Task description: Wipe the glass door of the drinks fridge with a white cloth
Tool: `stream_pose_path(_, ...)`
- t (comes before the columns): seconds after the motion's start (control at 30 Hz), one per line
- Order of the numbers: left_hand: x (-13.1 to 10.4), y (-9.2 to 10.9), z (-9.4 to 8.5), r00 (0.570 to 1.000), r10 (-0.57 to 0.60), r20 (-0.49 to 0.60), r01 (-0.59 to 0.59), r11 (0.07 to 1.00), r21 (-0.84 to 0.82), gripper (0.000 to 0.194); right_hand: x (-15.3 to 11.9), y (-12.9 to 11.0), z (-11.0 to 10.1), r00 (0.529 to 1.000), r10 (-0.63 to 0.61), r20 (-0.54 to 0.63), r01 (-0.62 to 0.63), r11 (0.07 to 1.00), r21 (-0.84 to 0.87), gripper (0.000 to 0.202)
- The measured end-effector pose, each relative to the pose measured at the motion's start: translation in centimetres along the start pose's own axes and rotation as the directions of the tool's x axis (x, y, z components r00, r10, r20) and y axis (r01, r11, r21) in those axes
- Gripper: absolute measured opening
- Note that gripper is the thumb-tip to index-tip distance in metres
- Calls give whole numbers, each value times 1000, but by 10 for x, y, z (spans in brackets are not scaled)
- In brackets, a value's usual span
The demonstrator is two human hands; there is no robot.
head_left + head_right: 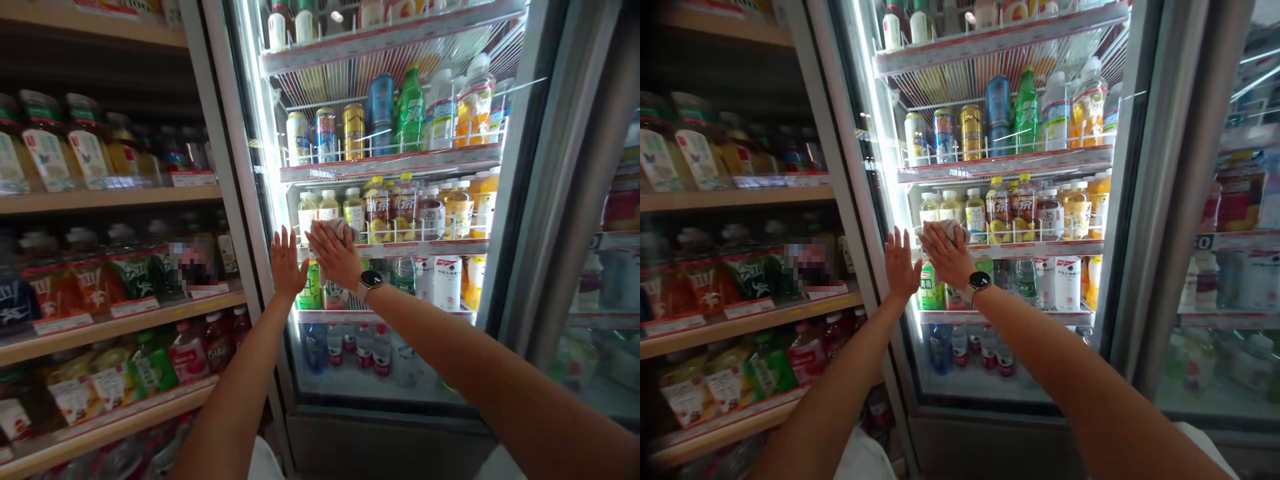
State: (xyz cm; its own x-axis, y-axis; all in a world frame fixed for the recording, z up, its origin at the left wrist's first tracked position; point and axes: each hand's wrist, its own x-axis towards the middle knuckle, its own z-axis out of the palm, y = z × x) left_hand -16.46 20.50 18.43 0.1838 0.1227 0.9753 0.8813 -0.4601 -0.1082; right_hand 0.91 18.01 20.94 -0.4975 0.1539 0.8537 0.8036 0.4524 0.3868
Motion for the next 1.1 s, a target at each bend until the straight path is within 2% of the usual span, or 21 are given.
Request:
stream_pose_path(0.17,0,-2,0,1000,12,-3,-12,1000,-6,69,-54,-24,19,990,-105,98,106,994,-13,61)
stream_pose_path(0.33,0,-2,0,1000,0,-1,0,1000,-1,64,-111,-44,35,963,-250,105,255,966,-41,56)
stream_pose_path(0.4,0,-3,0,1000,4,-12,-4,1000,11,64,-126,-46,39,948,-299,112,304,952,-29,60)
stream_pose_path(0.47,-1,-3,1,1000,13,-20,-13,1000,23,64,-131,-43,40,940,-322,111,325,945,-18,62)
stream_pose_path(0.53,-1,-4,1,1000,12,-15,-11,1000,25,64,-121,-34,36,934,-342,103,345,939,-9,61)
stream_pose_path(0.63,-1,-4,2,1000,5,-4,-5,1000,11,63,-77,-11,21,931,-351,98,353,936,4,61)
stream_pose_path(0.77,-1,-3,1,1000,7,-12,-7,1000,7,62,3,23,-9,974,-212,74,214,977,-15,62)
stream_pose_path(0.87,-1,-1,0,1000,1,-4,-1,1000,4,62,41,34,-23,995,-93,32,94,995,-25,60)
stream_pose_path(0.97,-1,-1,-1,1000,-10,7,10,1000,3,61,40,29,-21,999,-38,8,38,999,-24,60)
stream_pose_path(1.1,-1,-2,0,1000,4,-1,-4,1000,22,61,-11,8,-4,992,-121,30,122,992,-40,58)
